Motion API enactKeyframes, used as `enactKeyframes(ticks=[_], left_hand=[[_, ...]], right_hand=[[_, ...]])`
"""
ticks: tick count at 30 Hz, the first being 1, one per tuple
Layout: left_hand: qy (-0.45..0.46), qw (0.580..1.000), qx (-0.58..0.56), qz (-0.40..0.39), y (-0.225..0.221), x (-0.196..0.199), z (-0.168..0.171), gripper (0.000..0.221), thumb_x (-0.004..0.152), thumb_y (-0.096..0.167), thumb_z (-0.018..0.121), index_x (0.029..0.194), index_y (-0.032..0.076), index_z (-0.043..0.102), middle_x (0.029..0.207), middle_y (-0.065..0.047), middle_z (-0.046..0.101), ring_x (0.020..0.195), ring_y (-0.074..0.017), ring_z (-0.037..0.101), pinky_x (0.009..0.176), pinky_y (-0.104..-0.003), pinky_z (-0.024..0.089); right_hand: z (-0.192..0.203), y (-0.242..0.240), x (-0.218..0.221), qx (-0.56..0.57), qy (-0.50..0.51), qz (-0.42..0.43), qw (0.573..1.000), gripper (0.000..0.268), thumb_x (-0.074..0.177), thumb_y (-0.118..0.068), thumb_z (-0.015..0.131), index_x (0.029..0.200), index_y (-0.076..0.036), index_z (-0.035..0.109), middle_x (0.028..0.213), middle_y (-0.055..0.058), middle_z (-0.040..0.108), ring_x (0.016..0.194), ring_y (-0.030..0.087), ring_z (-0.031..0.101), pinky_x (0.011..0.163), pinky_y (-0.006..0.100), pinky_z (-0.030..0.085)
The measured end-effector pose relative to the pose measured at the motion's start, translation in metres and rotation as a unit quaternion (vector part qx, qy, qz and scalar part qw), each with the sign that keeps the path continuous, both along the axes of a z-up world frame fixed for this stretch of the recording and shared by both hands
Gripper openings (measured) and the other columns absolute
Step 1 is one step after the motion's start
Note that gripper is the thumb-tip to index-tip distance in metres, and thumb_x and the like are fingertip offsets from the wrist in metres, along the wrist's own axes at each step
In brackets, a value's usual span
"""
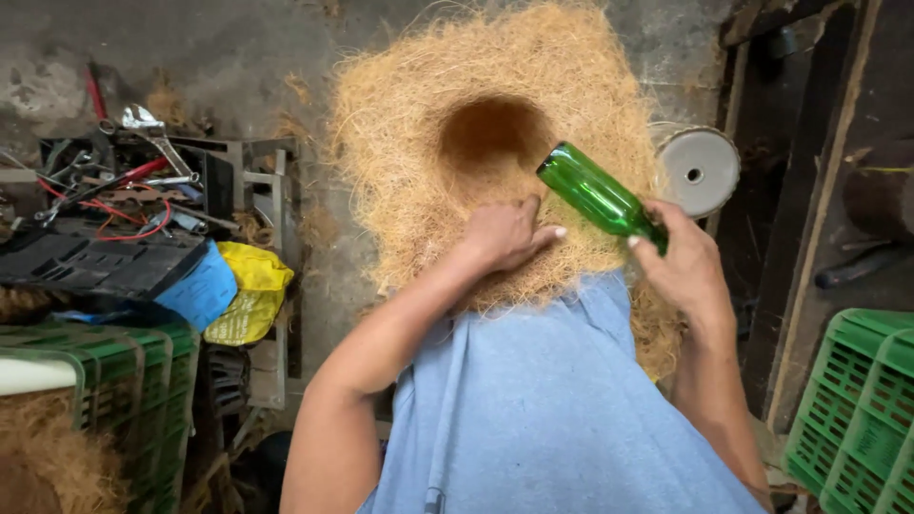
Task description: Shaping a fiber hat by pressing a glass bottle into the crown to mold its form and using a spray gun to apply a treatment.
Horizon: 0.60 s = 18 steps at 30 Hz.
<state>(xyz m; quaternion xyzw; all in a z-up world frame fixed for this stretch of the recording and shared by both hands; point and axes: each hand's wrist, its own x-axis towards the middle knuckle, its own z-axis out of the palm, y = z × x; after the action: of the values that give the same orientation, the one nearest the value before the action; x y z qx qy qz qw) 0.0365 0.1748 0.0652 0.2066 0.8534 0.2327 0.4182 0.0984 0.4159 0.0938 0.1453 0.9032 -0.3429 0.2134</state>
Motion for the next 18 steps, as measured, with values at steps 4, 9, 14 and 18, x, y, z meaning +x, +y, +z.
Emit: enactKeyframes(ticks=[4, 9, 14, 18], left_hand=[[0.054, 0.998, 0.013, 0.005, -0.004, 0.009, -0.008, 0.078, 0.1, 0.067, 0.027, 0.13, 0.0, 0.053, 0.114, -0.032, 0.069, 0.106, -0.0514, 0.07, 0.093, -0.063, 0.052], [0.024, 0.999, 0.021, -0.005, -0.012, 0.01, -0.032, 0.076, 0.099, 0.07, 0.026, 0.124, 0.003, 0.053, 0.113, -0.031, 0.069, 0.107, -0.0515, 0.069, 0.093, -0.061, 0.053], [-0.035, 0.998, -0.033, -0.035, -0.008, 0.015, -0.04, 0.103, 0.081, 0.08, 0.014, 0.153, 0.008, 0.035, 0.078, -0.008, 0.061, 0.072, -0.023, 0.065, 0.072, -0.043, 0.059], [-0.014, 0.999, -0.031, -0.03, -0.007, 0.016, -0.043, 0.095, 0.084, 0.081, 0.017, 0.136, 0.009, 0.051, 0.1, -0.022, 0.07, 0.091, -0.0391, 0.069, 0.078, -0.053, 0.056]], right_hand=[[0.001, -0.011, -0.014, 0.07, -0.057, 0.059, 0.994, 0.069, 0.085, -0.012, 0.064, 0.151, -0.001, 0.049, 0.13, 0.036, 0.061, 0.119, 0.057, 0.059, 0.101, 0.067, 0.044], [-0.058, 0.022, -0.029, 0.122, 0.031, -0.041, 0.991, 0.047, 0.078, -0.027, 0.083, 0.119, -0.012, 0.067, 0.103, 0.022, 0.073, 0.105, 0.044, 0.069, 0.086, 0.054, 0.054], [-0.1, 0.05, -0.057, 0.052, 0.168, -0.04, 0.984, 0.052, 0.088, -0.032, 0.081, 0.125, -0.001, 0.062, 0.111, 0.019, 0.067, 0.094, 0.035, 0.063, 0.075, 0.045, 0.047], [-0.143, 0.067, -0.076, 0.105, 0.205, -0.005, 0.973, 0.049, 0.094, -0.044, 0.079, 0.112, 0.0, 0.065, 0.104, 0.022, 0.062, 0.094, 0.04, 0.063, 0.075, 0.049, 0.046]])
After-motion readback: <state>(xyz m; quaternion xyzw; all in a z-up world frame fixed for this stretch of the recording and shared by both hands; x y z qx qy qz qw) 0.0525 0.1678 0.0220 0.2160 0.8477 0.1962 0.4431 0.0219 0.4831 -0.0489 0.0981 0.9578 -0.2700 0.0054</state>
